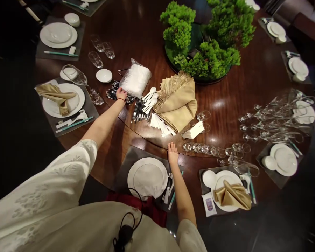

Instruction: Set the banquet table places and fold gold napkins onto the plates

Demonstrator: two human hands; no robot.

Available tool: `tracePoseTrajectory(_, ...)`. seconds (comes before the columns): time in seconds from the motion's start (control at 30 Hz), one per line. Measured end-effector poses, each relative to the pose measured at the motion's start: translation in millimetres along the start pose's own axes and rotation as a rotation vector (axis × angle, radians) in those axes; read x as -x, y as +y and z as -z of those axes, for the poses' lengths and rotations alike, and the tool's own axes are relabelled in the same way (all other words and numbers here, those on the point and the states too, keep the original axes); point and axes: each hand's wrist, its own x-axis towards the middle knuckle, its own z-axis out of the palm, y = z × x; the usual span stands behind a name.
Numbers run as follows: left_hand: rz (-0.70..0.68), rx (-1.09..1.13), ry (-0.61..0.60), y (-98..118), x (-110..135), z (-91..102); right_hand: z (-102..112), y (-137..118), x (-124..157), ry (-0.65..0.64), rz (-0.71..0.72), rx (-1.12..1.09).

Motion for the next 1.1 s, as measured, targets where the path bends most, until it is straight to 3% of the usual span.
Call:
tracePoseTrajectory(0.07, 0.002, -0.031, 0.207, -5.8, -3.9, -6.6, -1.5, 12.1, 2.9, -0.004, -0.003, 0.003)
tracePoseTrajectory(0.17, -0.050, -0.084, 0.252, -17.1, 1.3, -11.6, -3.0, 31.5, 7.6, -0.004, -0.021, 0.014)
tracePoseTrajectory(0.33, -0.051, -0.149, 0.198, -34.9, 25.6, -6.8, 3.0, 55.8, 15.9, 0.006, -0.054, -0.010)
tracePoseTrajectory(0.53, -0.163, -0.297, -0.149, -24.4, 62.7, 9.4, 12.0, 69.8, 22.2, 0.027, -0.201, -0.062)
tracePoseTrajectory(0.73, -0.316, -0.444, -0.293, -22.0, 89.5, 11.1, 18.7, 82.4, 22.0, 0.031, -0.309, -0.065)
tracePoseTrajectory(0.83, -0.367, -0.508, -0.305, -26.2, 100.5, 11.0, 22.8, 90.3, 20.6, 0.032, -0.358, -0.082)
tracePoseTrajectory(0.97, -0.371, -0.476, -0.220, -16.4, 124.5, 25.1, 29.8, 93.1, 23.3, 0.048, -0.400, -0.102)
tracePoseTrajectory(1.1, -0.373, -0.433, -0.188, -3.8, 158.6, 54.6, 35.5, 65.0, 40.4, 0.218, -0.358, -0.095)
